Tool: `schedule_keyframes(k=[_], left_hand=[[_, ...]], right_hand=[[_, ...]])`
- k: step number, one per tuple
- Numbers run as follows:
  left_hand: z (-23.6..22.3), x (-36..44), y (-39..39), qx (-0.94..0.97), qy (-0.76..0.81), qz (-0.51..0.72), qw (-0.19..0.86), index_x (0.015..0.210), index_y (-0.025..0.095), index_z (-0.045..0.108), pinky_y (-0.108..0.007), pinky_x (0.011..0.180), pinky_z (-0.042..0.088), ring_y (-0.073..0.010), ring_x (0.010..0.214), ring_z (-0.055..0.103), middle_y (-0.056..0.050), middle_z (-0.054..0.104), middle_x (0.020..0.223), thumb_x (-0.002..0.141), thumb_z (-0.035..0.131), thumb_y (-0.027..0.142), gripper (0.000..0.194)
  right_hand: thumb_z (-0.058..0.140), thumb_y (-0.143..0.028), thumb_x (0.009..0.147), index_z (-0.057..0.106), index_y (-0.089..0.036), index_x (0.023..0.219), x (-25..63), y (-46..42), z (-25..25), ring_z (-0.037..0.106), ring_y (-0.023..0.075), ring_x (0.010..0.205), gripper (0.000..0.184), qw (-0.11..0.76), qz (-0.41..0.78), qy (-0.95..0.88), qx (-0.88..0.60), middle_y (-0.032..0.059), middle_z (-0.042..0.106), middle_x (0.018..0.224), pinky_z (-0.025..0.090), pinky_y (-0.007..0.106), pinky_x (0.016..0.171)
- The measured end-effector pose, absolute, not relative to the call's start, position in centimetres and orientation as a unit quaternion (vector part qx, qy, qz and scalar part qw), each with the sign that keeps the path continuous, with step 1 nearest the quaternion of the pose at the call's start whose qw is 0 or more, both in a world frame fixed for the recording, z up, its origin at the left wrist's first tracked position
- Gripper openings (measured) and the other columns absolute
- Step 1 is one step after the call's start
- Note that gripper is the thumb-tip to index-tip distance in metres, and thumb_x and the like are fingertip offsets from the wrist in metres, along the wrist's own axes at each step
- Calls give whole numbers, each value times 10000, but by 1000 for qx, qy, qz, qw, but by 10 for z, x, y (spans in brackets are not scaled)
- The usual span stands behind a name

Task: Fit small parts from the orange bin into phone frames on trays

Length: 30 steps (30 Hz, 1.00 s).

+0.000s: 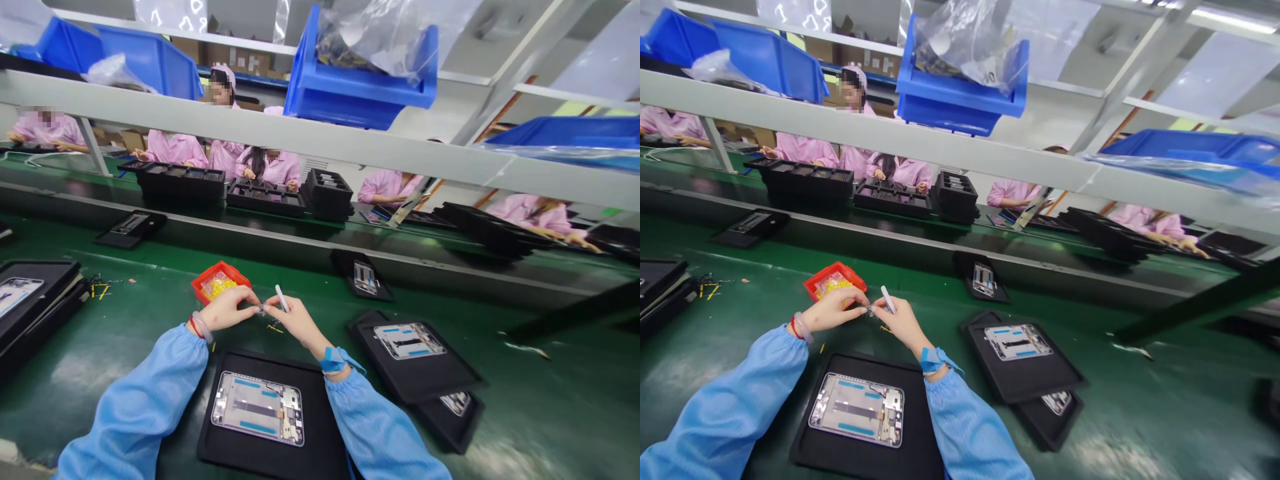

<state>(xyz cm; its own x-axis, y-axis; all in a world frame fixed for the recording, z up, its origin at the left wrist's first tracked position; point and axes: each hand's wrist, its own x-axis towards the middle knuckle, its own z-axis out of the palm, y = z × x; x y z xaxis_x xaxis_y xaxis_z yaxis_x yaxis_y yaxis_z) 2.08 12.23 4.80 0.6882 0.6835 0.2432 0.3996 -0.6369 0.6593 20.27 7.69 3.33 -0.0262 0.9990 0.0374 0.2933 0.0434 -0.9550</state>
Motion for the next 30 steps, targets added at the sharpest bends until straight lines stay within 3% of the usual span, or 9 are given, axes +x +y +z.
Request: schedule_keyframes(k=[4,9,14,17,20,24,26,30], left_hand=[[41,30,113,872,290,239,314,758,169,595,-278,775,474,-153,743,597,-15,638,763,820,529,203,97],[34,32,83,872,272,226,338,758,176,597,-259,709,466,-148,719,571,-16,601,768,813,499,199,114],[22,21,26,870,260,147,392,768,196,604,-217,662,441,-130,691,556,-5,603,769,796,473,129,150],[8,22,-1,863,264,90,422,747,205,605,-210,674,434,-138,732,571,2,615,778,741,516,85,149],[-3,30,-8,857,304,93,405,765,200,615,-220,688,441,-148,755,570,-12,605,796,759,503,92,156],[-8,38,3,837,354,140,392,781,189,615,-202,615,453,-121,660,543,-17,573,797,777,465,108,171],[-10,40,8,828,365,157,396,792,190,620,-188,558,447,-99,577,504,-7,560,778,773,459,115,178],[-15,40,13,811,377,181,410,789,185,643,-166,484,417,-82,523,478,-1,541,740,772,482,154,165]], right_hand=[[647,-356,672,636,-171,658,211,59,33,439,105,520,187,420,421,-579,-558,-12,599,613,358,245,521],[745,-344,603,647,-189,739,234,22,32,368,77,484,228,384,447,-582,-561,-58,528,588,300,224,489],[635,-601,693,549,-195,628,246,-11,19,323,78,447,421,407,572,-466,-538,-48,461,548,270,225,440],[571,-670,716,527,-196,586,240,-20,7,399,100,465,494,449,622,-399,-503,-16,506,572,358,252,488],[532,-667,762,544,-193,568,231,-25,-2,507,147,608,512,484,589,-417,-495,23,560,634,422,277,612],[479,-703,775,550,-197,654,224,-32,-14,452,115,510,524,514,569,-402,-500,7,529,630,379,249,482],[479,-700,777,531,-204,703,222,-35,-17,444,99,466,504,531,567,-387,-497,-1,526,653,388,249,457],[615,-564,772,509,-235,824,220,-39,-21,564,128,594,349,560,539,-403,-484,10,577,796,499,283,587]])
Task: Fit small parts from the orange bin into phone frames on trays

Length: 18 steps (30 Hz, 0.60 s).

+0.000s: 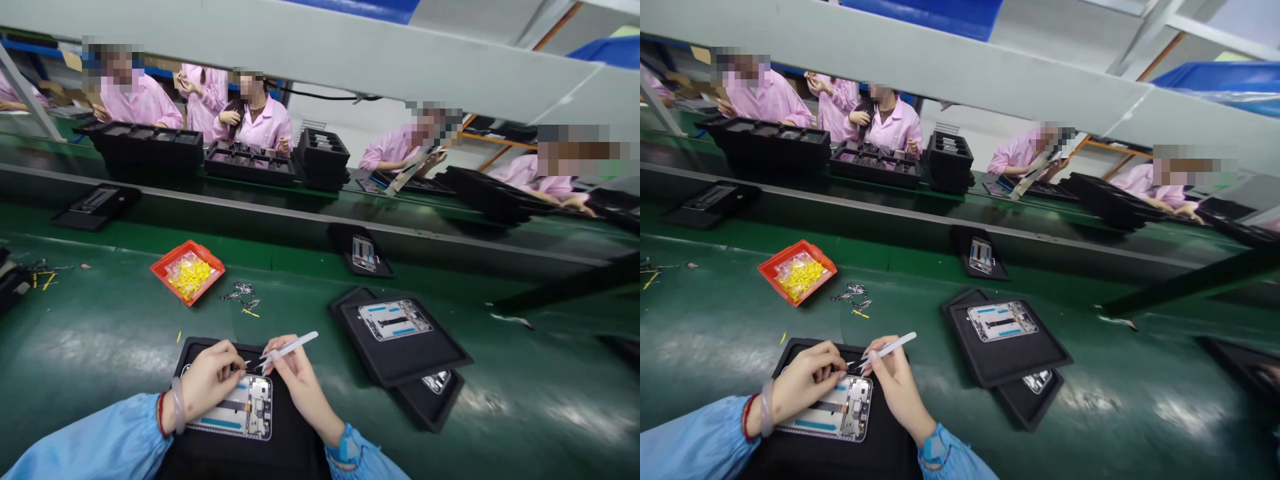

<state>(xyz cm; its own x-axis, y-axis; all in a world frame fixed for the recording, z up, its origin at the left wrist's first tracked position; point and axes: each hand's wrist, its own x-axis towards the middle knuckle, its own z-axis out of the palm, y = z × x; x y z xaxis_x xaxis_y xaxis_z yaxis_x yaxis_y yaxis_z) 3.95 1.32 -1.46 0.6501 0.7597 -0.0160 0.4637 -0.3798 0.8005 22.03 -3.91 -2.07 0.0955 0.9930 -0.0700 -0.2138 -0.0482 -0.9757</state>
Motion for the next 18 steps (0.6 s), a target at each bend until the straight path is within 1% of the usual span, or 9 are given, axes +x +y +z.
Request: schedule_keyframes(k=[2,6,10,13,18], left_hand=[[-15,40,14,808,376,177,417,750,182,653,-159,472,403,-77,520,477,-1,531,733,756,495,148,162],[-15,42,14,807,380,171,419,716,179,672,-155,466,380,-65,503,443,7,506,727,711,515,104,174],[-14,43,14,800,388,166,427,700,180,682,-154,460,363,-62,505,428,15,491,722,709,536,99,167],[-13,43,15,797,388,158,435,703,177,687,-154,464,361,-61,509,428,17,486,719,707,550,96,159],[-13,44,16,793,387,160,443,697,178,686,-152,465,357,-57,505,427,20,489,719,708,559,92,154]], right_hand=[[659,-506,761,508,-243,859,220,-41,-22,603,145,671,319,551,527,-421,-491,15,601,828,518,292,645],[644,-479,781,527,-238,869,222,-47,-25,655,193,803,282,526,495,-452,-523,38,636,842,530,317,725],[643,-444,793,523,-237,864,223,-49,-25,671,196,795,250,517,479,-474,-528,37,648,827,537,313,721],[657,-426,786,500,-240,879,222,-50,-23,681,197,796,260,513,478,-475,-531,39,656,823,545,315,717],[658,-436,786,465,-245,841,221,-49,-21,685,192,723,277,522,474,-467,-535,30,655,782,552,310,660]])
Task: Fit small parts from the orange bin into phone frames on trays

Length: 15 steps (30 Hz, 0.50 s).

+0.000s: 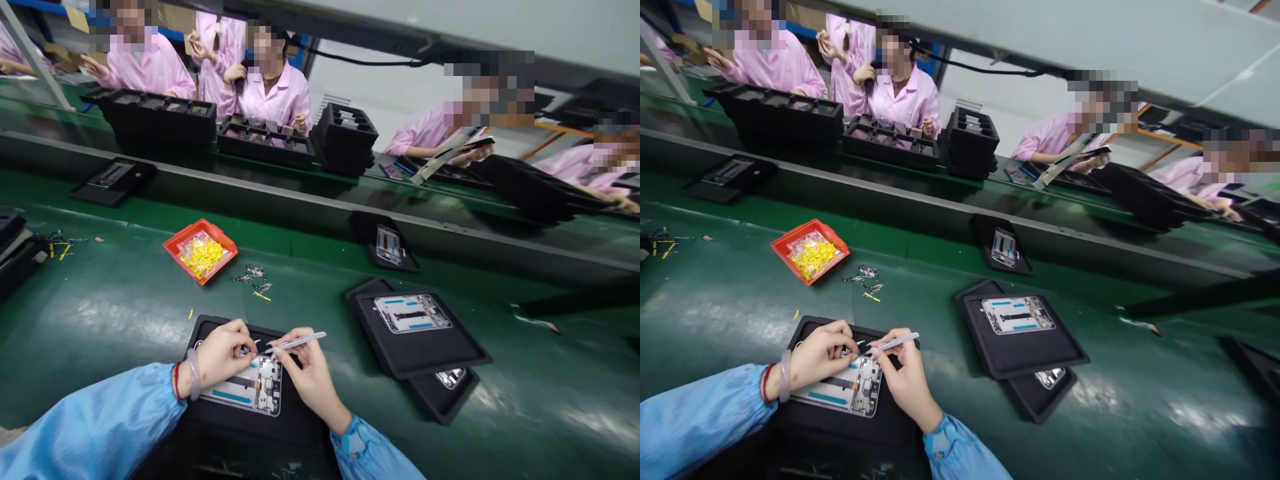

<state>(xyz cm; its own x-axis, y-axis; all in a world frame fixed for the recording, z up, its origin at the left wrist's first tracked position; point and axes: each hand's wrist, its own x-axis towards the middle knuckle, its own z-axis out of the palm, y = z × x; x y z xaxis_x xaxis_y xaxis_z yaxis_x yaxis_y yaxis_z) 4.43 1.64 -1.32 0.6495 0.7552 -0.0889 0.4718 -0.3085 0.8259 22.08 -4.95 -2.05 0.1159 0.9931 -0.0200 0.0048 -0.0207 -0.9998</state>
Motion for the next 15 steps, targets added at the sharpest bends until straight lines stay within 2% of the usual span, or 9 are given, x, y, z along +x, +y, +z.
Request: schedule_keyframes(k=[15], left_hand=[[-14,43,14,793,372,208,435,688,158,649,-150,476,364,-45,491,401,24,501,742,709,577,73,114]], right_hand=[[594,-361,856,484,-234,827,219,-54,-22,662,148,658,170,530,379,-542,-530,5,614,746,551,252,581]])
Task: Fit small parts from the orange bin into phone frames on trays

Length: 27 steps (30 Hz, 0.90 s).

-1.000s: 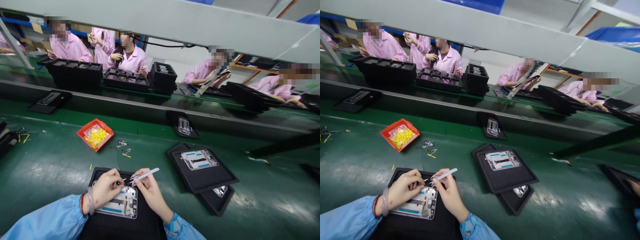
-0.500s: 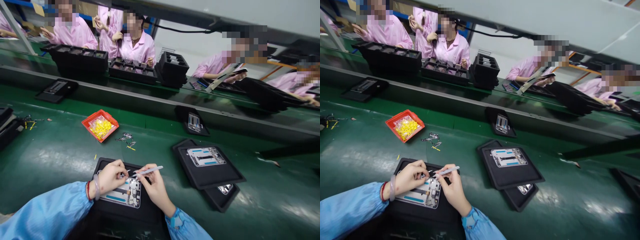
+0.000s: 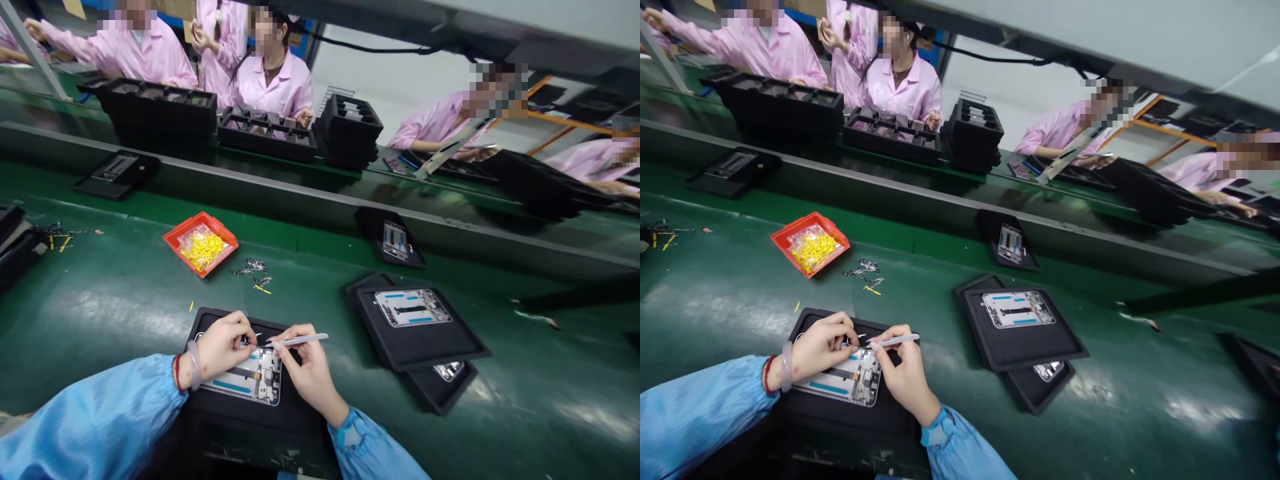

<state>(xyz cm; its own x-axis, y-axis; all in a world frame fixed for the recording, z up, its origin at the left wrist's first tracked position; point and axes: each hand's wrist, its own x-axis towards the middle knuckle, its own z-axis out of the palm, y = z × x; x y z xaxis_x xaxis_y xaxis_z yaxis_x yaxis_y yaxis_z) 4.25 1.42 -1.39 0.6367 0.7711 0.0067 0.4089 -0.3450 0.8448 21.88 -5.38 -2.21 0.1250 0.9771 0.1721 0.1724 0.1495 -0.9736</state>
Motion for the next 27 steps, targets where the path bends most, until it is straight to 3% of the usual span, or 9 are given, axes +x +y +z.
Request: schedule_keyframes(k=[8,15,19,27], left_hand=[[-12,41,14,814,356,198,413,701,165,646,-139,482,401,-54,512,465,17,591,767,708,578,42,141],[-17,33,10,904,241,244,257,831,174,668,-194,714,505,-122,764,632,-29,667,842,912,438,139,246],[-12,31,7,930,218,244,168,863,176,661,-195,664,511,-121,720,623,-33,669,843,976,329,192,351],[-8,32,2,950,219,188,121,873,159,618,-219,639,534,-137,719,627,-36,652,875,966,337,167,296]], right_hand=[[537,-194,878,462,-236,859,218,-55,-19,662,153,704,88,506,309,-624,-509,8,601,764,544,258,612],[510,-146,874,433,-237,870,217,-55,-15,646,159,694,119,486,273,-654,-512,12,593,765,530,270,609],[493,-114,871,418,-241,881,216,-56,-15,629,156,706,148,486,268,-664,-501,9,577,771,521,276,633],[487,-102,879,499,-232,921,219,-57,-10,605,172,744,137,436,265,-718,-473,37,612,807,520,295,657]])
